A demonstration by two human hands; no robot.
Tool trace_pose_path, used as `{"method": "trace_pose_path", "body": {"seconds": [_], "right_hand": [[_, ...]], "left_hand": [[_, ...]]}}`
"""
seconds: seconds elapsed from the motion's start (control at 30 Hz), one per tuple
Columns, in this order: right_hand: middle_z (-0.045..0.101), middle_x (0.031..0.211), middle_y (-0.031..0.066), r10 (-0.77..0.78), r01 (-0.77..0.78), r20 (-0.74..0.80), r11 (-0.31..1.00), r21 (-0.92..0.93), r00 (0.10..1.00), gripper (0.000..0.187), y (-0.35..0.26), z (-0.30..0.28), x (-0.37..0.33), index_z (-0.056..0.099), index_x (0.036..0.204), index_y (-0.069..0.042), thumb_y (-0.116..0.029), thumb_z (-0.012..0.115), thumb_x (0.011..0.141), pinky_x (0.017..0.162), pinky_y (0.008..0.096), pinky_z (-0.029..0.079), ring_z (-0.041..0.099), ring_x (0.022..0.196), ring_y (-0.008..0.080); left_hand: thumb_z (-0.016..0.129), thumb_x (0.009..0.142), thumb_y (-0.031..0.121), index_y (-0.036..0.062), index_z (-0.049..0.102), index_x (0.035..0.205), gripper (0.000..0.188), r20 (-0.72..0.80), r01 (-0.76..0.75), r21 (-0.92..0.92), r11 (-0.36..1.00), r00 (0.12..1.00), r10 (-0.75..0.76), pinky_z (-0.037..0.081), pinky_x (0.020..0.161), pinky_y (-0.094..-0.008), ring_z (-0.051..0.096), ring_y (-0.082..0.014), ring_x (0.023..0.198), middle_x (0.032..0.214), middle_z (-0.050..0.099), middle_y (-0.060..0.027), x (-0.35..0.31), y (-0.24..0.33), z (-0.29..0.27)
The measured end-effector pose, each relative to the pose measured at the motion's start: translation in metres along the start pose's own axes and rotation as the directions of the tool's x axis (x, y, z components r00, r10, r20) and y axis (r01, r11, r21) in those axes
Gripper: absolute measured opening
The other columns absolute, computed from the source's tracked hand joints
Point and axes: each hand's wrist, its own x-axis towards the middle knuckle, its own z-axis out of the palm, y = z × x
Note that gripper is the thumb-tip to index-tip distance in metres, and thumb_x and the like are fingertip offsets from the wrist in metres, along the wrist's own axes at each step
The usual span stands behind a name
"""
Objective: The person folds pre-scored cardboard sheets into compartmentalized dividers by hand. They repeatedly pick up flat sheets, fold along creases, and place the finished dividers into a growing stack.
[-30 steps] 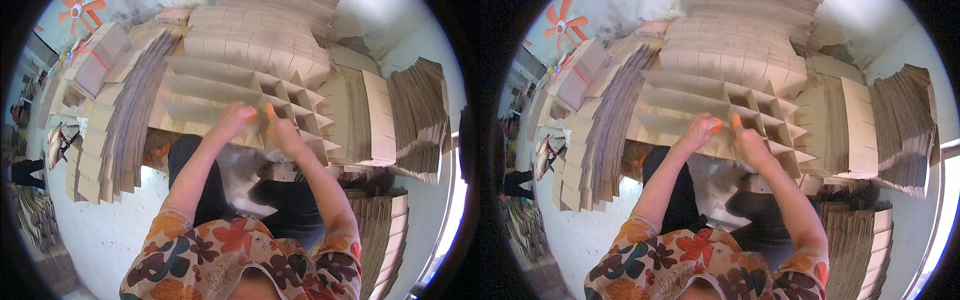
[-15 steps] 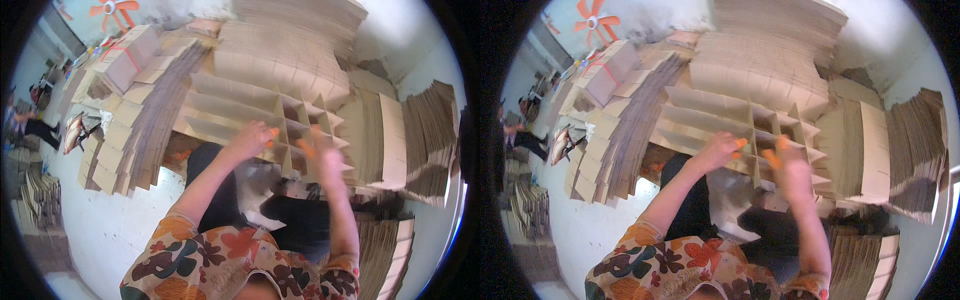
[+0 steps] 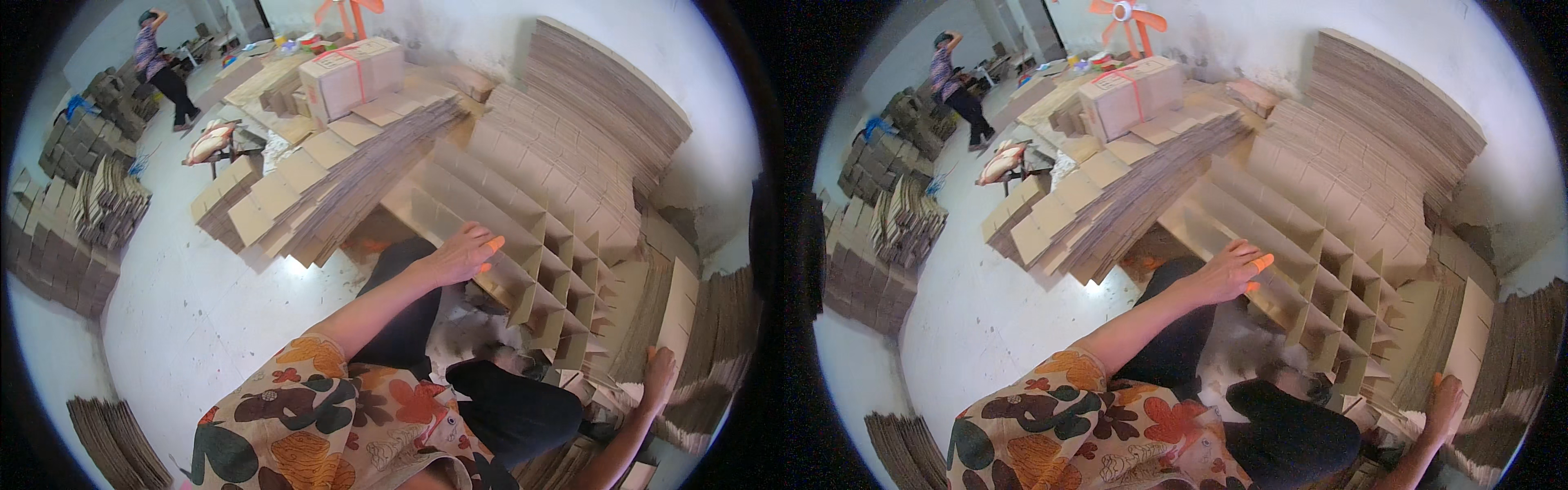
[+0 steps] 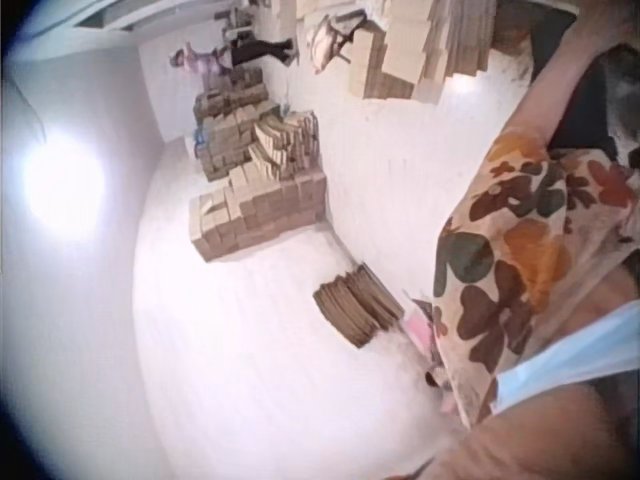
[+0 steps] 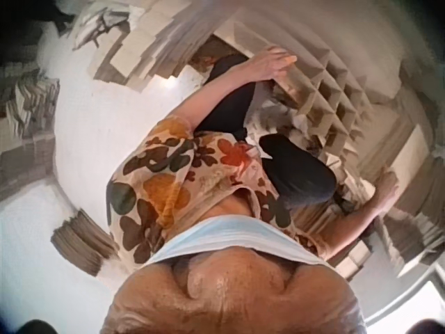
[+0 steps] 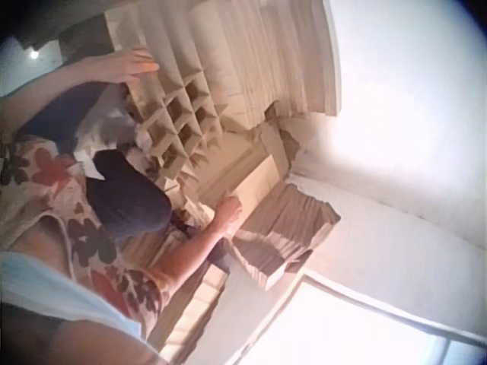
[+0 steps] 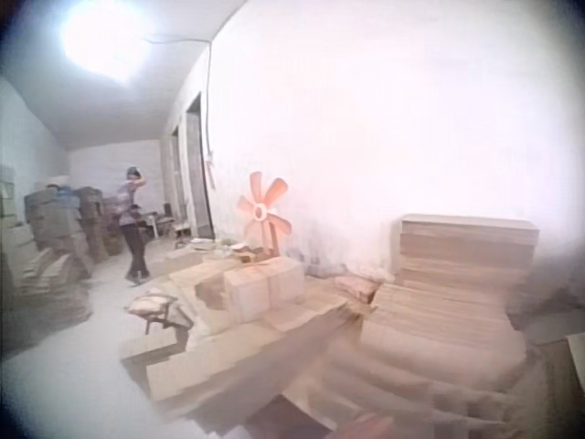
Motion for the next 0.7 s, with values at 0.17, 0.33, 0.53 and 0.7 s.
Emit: {"method": "trace_pose_path", "body": {"seconds": [0.17, 0.33, 0.53, 0.7], "right_hand": [[0.056, 0.089, 0.0254, -0.186, 0.174, -0.192, 0.982, -0.08, 0.963, 0.012, 0.017, -0.001, 0.002, 0.055, 0.085, 0.006, -0.004, 0.048, 0.082, 0.07, 0.0467, 0.042, 0.056, 0.087, 0.0403], [0.058, 0.092, 0.0234, -0.17, 0.185, -0.31, 0.983, 0.019, 0.935, 0.017, 0.043, 0.043, 0.023, 0.052, 0.094, 0.005, -0.006, 0.054, 0.08, 0.072, 0.0454, 0.044, 0.056, 0.088, 0.0401], [0.059, 0.099, 0.0232, -0.17, 0.259, -0.35, 0.939, 0.225, 0.921, 0.046, 0.05, 0.02, 0.011, 0.048, 0.124, -0.004, -0.002, 0.058, 0.079, 0.075, 0.0465, 0.047, 0.058, 0.089, 0.04], [0.057, 0.116, 0.0215, -0.061, 0.136, -0.485, 0.983, 0.121, 0.873, 0.069, -0.002, -0.022, -0.001, 0.026, 0.144, -0.013, 0.006, 0.052, 0.083, 0.074, 0.0419, 0.051, 0.06, 0.092, 0.0379]], "left_hand": [[0.074, 0.069, 0.013, -0.003, 0.051, 0.116, 0.055, -0.074, -0.02, 0.062, 0.998, 0.997, 0.025, 0.038, 0.093, -0.04, 0.051, -0.0291, 0.105, 0.106, 0.058, -0.0147, -0.001, 0.014, -0.023], [0.074, 0.07, 0.013, -0.0029, 0.052, 0.116, 0.053, -0.095, -0.043, 0.118, 0.992, 0.994, 0.055, 0.037, 0.095, -0.0411, 0.052, -0.0289, 0.103, 0.104, 0.06, -0.0145, -0.002, 0.021, -0.034], [0.071, 0.075, 0.022, -0.0025, 0.054, 0.12, 0.054, 0.015, 0.073, 0.127, 0.989, 0.997, -0.075, 0.032, 0.103, -0.0408, 0.049, -0.0294, 0.114, 0.114, 0.058, -0.0179, -0.008, 0.03, -0.041], [0.07, 0.075, 0.027, -0.0027, 0.051, 0.123, 0.059, 0.044, 0.119, 0.05, 0.992, 0.992, -0.121, 0.032, 0.103, -0.041, 0.048, -0.0304, 0.115, 0.116, 0.057, -0.0188, -0.013, 0.007, -0.03]]}}
